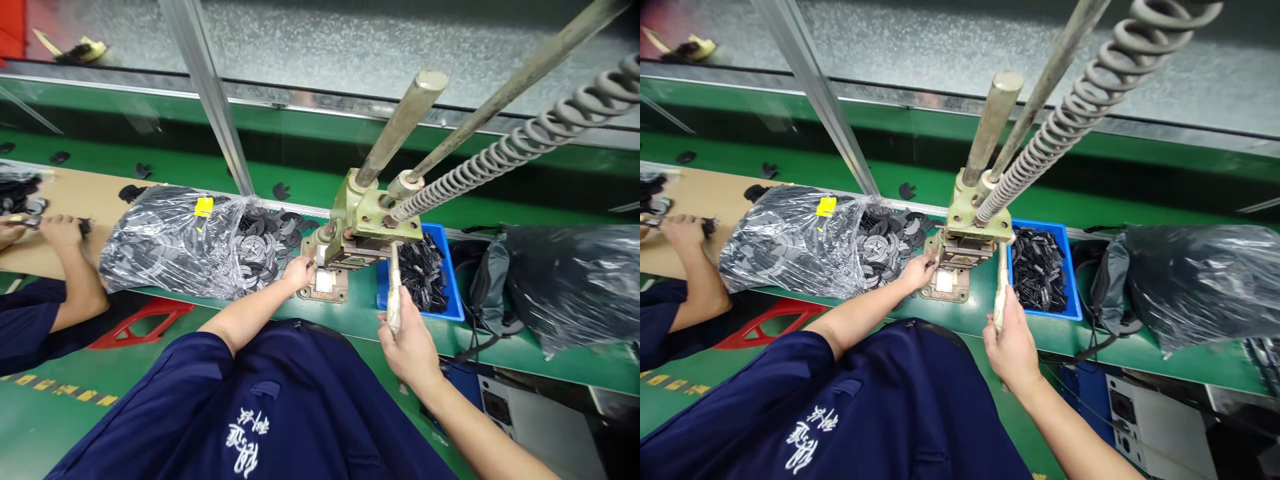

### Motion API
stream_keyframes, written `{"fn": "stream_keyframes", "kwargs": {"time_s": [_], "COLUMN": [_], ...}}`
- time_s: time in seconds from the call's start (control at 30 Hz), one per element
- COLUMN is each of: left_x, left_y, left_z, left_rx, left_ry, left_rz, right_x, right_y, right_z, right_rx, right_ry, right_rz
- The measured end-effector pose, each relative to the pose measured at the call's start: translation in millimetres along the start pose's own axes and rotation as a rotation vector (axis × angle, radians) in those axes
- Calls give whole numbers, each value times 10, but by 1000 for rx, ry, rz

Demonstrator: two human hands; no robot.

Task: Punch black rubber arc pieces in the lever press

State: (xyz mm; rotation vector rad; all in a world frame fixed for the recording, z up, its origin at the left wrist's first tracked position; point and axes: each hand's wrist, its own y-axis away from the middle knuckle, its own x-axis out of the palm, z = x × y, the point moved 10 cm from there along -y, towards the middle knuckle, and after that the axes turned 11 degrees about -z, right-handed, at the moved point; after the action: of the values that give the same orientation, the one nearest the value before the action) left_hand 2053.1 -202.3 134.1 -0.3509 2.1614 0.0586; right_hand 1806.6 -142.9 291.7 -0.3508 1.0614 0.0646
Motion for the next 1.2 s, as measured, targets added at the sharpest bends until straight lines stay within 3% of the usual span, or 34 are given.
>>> {"fn": "stream_keyframes", "kwargs": {"time_s": [0.2, 0.3, 0.37, 0.53, 0.63, 0.77, 0.93, 1.07, 1.2], "left_x": [-283, -365, -327, -98, 10, 70, 89, -24, -254], "left_y": [96, 138, 222, 675, 931, 1049, 1010, 887, 687], "left_z": [710, 901, 872, 547, 470, 522, 598, 623, 797], "left_rx": [-133, -160, -115, 74, 92, 64, 26, -19, -192], "left_ry": [-286, -380, -410, -455, -478, -499, -439, -365, -135], "left_rz": [56, 133, 211, 372, 423, 402, 362, 266, 59], "right_x": [17, 12, 1, -13, -14, -15, -17, -13, -4], "right_y": [-10, -12, -13, -17, -18, -13, -12, -13, -6], "right_z": [-6, -7, -4, 17, 18, 20, 25, 17, -13], "right_rx": [5, 16, 22, 31, 47, 54, 48, 56, 78], "right_ry": [-12, -6, -8, -10, -13, -20, -17, -13, -6], "right_rz": [0, 7, 3, 2, 5, 6, 8, 10, 17]}}
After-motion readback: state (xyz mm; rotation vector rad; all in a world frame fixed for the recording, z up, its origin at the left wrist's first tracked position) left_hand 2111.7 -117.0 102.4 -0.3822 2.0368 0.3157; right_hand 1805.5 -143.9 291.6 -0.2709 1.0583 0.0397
